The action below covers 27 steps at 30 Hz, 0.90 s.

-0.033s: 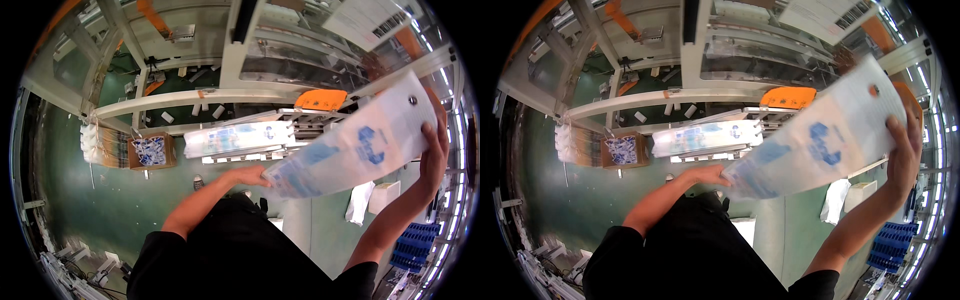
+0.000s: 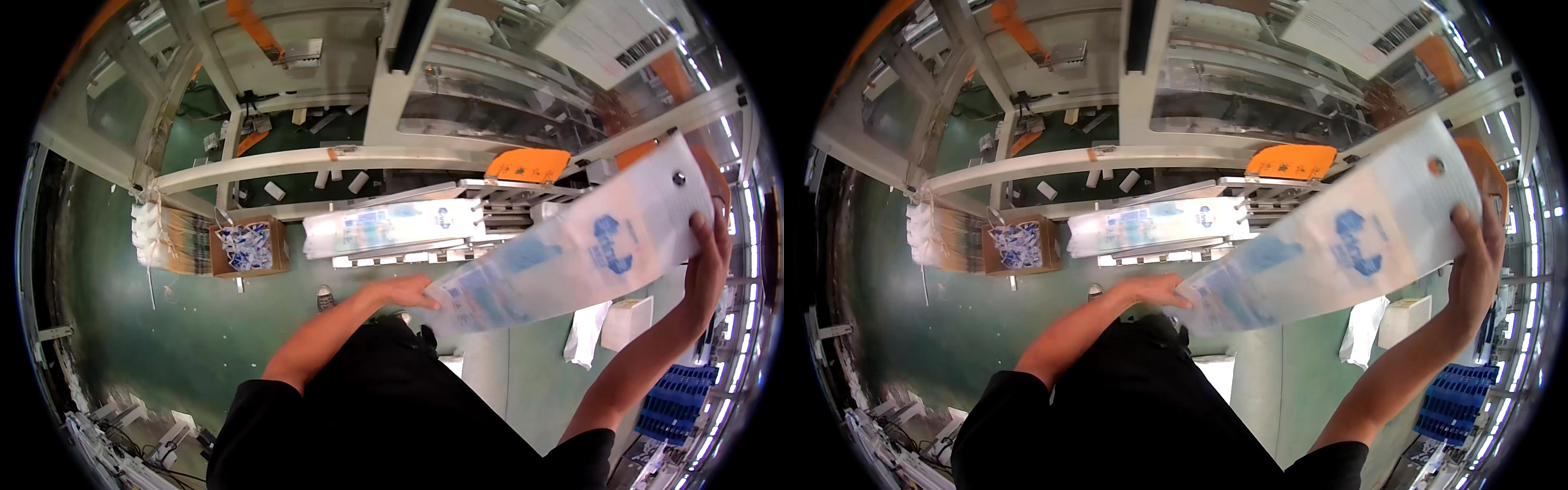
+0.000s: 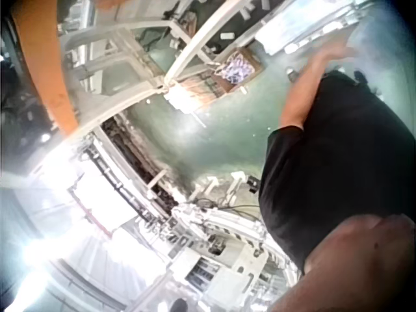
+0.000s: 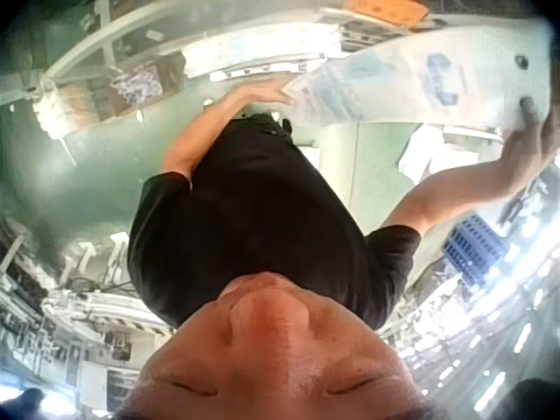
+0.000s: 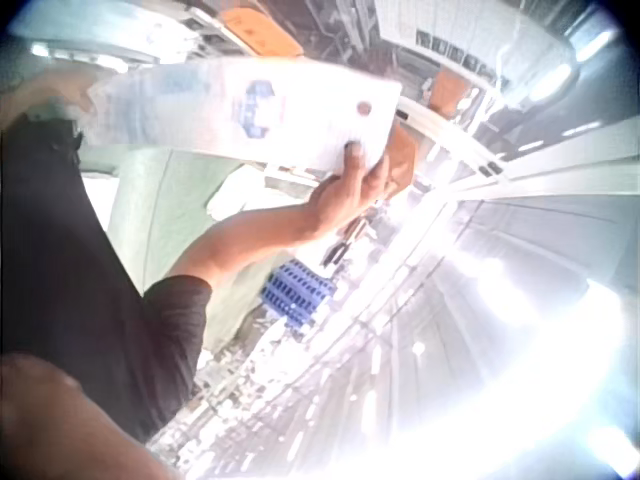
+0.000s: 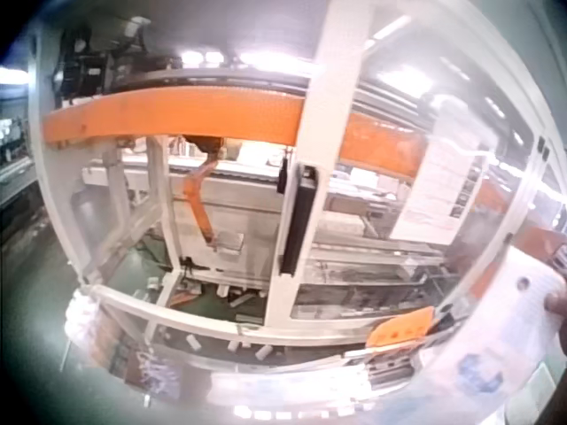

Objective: The person operates a packaging machine in a factory, loading white cylindrical items into the machine and adjusting the control panel. They then place packaged items onto a conveyor belt and handle plastic bags, moving around the workspace to manage materials.

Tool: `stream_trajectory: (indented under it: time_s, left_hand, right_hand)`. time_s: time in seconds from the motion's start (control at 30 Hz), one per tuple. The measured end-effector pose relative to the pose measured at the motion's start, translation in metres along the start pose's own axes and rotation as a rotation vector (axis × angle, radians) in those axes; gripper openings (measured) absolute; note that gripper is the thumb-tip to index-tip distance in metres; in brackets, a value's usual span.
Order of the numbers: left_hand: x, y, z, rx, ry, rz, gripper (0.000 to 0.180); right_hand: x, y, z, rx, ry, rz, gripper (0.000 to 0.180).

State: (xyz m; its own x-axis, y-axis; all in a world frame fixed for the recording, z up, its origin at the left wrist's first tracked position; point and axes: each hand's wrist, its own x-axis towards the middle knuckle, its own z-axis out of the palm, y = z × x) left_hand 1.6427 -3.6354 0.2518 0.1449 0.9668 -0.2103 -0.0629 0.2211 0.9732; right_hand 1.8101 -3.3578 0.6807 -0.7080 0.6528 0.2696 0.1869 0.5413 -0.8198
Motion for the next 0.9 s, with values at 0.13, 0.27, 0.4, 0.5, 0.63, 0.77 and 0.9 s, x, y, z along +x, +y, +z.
stream_trajectory:
  time_s: [0.13, 0.27, 0.4, 0.5, 0.63, 0.77, 0.9]
  left_hand:
    - [-0.042, -0.073, -0.019, 0.073, -0.021, -0.141, 0.041]
    - [-0.109, -0.133, -0.062, -0.079, 0.253, -0.33, 0.047]
    - [-0.157, -0.081, -0.109, 0.016, 0.385, -0.553, 0.041]
    - [-0.179, -0.091, -0.133, 0.173, 0.562, -0.578, 0.041]
    - [-0.175, -0.06, -0.156, 0.281, 0.667, -0.664, 0.039]
    - [-0.159, -0.034, -0.166, 0.378, 0.672, -0.734, 0.038]
    - [-0.148, -0.029, -0.174, 0.344, 0.688, -0.795, 0.039]
  right_hand:
    - [-0.023, 0.06, -0.005, 0.016, 0.145, 0.163, 0.044]
    - [-0.048, 0.146, 0.045, -0.08, 0.195, 0.495, 0.04]
    - [-0.05, 0.24, 0.11, -0.054, -0.113, 0.73, 0.023]
    - [-0.032, 0.299, 0.154, -0.047, -0.298, 0.767, 0.023]
    - [0.003, 0.408, 0.196, -0.152, -0.461, 0.648, 0.029]
    - [0.041, 0.458, 0.228, -0.386, -0.654, 0.586, 0.034]
    - [0.042, 0.509, 0.243, -0.231, -0.709, 0.649, 0.034]
